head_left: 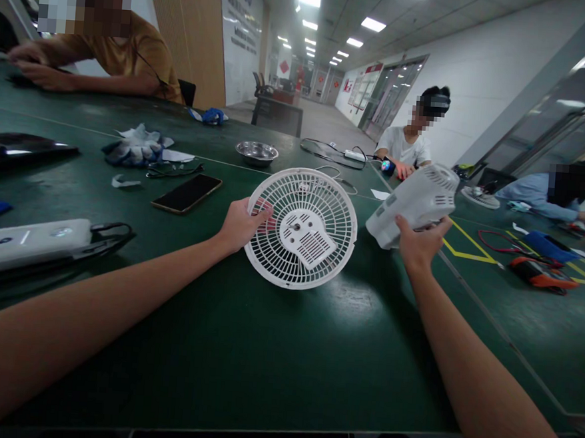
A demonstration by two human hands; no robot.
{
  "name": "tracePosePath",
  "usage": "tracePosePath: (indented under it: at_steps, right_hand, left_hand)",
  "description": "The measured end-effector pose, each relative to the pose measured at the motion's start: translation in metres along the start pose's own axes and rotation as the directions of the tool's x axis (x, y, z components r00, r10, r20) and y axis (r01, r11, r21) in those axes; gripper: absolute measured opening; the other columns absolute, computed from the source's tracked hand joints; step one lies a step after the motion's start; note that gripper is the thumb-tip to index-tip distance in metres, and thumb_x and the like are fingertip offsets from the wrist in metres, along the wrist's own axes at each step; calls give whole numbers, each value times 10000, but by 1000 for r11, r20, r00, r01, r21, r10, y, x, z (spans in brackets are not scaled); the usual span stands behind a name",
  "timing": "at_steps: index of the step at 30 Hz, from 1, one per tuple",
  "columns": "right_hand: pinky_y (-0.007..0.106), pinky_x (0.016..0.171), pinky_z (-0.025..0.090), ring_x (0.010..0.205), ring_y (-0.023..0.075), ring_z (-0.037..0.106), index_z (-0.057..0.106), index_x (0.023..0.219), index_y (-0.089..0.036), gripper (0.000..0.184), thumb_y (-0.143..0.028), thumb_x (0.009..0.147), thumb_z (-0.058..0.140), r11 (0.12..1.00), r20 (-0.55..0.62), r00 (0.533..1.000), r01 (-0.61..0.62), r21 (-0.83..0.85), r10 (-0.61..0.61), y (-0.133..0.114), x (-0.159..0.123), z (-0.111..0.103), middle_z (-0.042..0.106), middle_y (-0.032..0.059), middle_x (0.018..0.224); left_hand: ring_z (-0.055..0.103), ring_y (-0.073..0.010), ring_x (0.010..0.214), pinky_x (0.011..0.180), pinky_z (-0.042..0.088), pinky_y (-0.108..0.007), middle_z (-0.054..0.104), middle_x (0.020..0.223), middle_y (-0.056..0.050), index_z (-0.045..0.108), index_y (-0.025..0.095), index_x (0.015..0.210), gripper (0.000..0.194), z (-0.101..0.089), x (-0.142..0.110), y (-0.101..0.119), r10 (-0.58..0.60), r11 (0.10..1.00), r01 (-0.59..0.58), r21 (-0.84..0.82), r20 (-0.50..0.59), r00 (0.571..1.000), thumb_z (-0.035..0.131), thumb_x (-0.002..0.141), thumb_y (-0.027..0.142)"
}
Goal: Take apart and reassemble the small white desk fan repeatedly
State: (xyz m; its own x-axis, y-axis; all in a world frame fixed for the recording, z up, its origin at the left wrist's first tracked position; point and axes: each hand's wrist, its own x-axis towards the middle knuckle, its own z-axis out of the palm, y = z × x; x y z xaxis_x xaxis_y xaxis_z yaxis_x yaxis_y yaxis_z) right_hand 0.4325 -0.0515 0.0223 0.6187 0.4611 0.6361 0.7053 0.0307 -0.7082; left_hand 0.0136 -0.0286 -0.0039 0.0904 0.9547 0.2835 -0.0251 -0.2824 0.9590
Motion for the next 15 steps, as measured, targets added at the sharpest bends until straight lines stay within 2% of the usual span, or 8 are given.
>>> tracePosePath:
  at_steps: [3, 6, 10, 13, 15]
  right_hand:
    - [500, 946, 544, 1088, 358, 715, 433, 1391, -179, 961, -466, 590, 879, 998, -36, 998, -48, -43, 46, 23, 18, -11, 727, 179, 1222]
    - [525, 968, 536, 1098, 365, 712, 427, 1418, -178, 985, -468, 594, 881, 996, 18, 997, -70, -63, 71, 37, 24, -17, 735, 170, 1207]
    - [524, 981, 534, 1124, 349, 697, 408, 1450, -178, 968, -474, 643, 854, 1000, 14, 1000, -5, -12, 5, 33, 25, -20, 699, 179, 1283]
    - [504, 1005, 529, 1133, 324, 689, 435, 1428, -187, 868, -500, 712, 812, 997, -22, 997, 69, 29, -68, 24, 25, -23, 674, 174, 1313]
    - [488, 994, 533, 1122, 312, 681, 446, 1400, -202, 795, -508, 747, 782, 995, -8, 997, 74, 69, -74, 22, 25, -23, 658, 170, 1327]
  left_hand:
    - [777, -229, 768, 698, 679, -382, 794, 874, -71, 711, 192, 997, 178, 1, 1, -2, -4, 1000, 4, 0, -16, 1000, 783, 874, 298]
    - [774, -223, 742, 684, 678, -378, 791, 861, -69, 704, 189, 985, 170, 2, 2, -3, -2, 1000, 2, 3, -27, 1000, 778, 873, 293]
    - [774, -217, 741, 681, 676, -365, 790, 864, -70, 706, 184, 987, 164, 2, 1, -2, -4, 1000, 4, -6, -21, 1000, 775, 871, 276]
    - [776, -221, 757, 688, 676, -368, 792, 880, -71, 711, 189, 997, 163, 1, 1, -1, 6, 1000, -6, 10, -25, 1000, 770, 869, 271]
    - [777, -224, 773, 697, 677, -373, 794, 892, -72, 713, 194, 997, 159, 1, 0, 0, 10, 1000, -9, 28, -21, 1000, 765, 873, 279]
